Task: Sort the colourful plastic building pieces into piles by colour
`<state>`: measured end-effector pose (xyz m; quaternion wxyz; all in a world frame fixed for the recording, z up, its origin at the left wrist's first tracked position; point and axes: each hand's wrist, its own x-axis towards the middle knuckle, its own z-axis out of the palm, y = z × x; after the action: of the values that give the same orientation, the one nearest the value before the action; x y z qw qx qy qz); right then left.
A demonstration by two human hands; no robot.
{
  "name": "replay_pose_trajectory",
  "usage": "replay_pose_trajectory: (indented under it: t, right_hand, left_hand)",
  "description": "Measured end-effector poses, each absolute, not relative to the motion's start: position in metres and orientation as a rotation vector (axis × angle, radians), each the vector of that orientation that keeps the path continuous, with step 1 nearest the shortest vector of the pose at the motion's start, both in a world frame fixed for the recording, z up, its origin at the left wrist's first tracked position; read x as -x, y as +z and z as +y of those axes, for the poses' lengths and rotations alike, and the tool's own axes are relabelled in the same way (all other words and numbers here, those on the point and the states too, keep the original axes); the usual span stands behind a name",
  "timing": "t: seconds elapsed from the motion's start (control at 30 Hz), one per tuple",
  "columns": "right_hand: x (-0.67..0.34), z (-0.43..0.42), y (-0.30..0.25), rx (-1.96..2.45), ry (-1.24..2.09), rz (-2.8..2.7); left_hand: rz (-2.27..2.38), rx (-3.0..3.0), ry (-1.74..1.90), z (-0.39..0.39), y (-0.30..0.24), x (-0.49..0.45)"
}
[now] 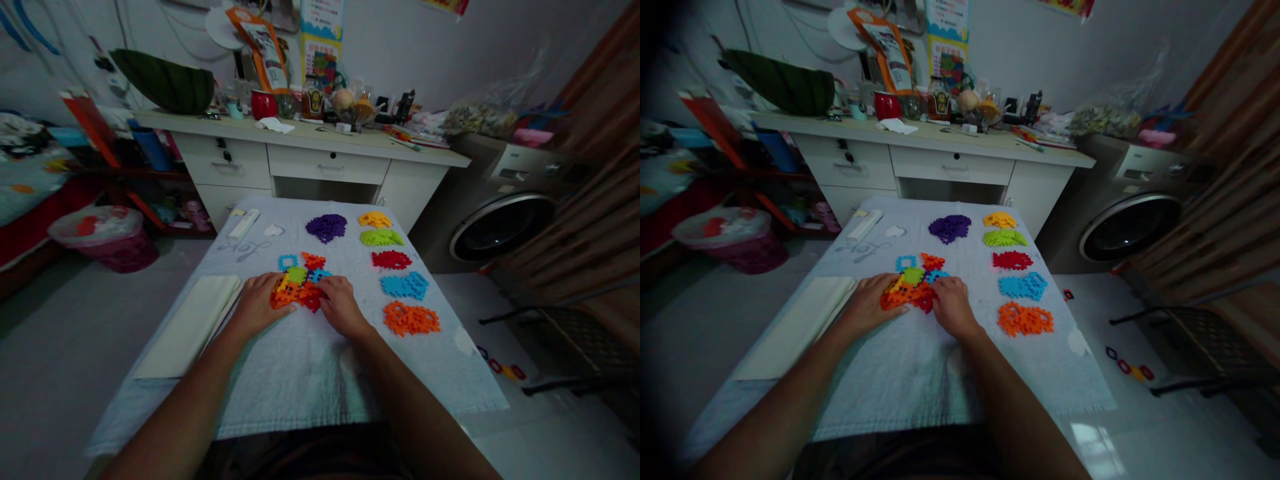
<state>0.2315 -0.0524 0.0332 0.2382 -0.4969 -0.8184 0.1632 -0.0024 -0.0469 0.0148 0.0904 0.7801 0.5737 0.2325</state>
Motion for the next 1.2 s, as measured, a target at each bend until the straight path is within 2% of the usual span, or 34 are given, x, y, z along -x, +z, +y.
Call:
replay_pose_trajectory:
  t: [0.47,0.8,1.0,1.2]
  right_hand:
    - [-0.253,-0.050,0.037,1.354,0.381,-1.941]
    - [-0.381,-0.072,0.079,1.556,0.571,-1.670]
    - [-0.442,-0.093,0.071,1.744,0.658,-1.572]
    - [-0.462,-0.103,0.056,1.796,0.623,-1.505]
  left_hand:
    - [1.672,-2.275,0.725,-0.046,0.016,0.002]
    - [1.696,-2.277,0.704,-0.048,0.021,-0.001]
    - [1.676,-2.304,0.709,-0.046,0.019,0.001]
    - [1.675,-2.304,0.698,-0.045,0.020,0.000]
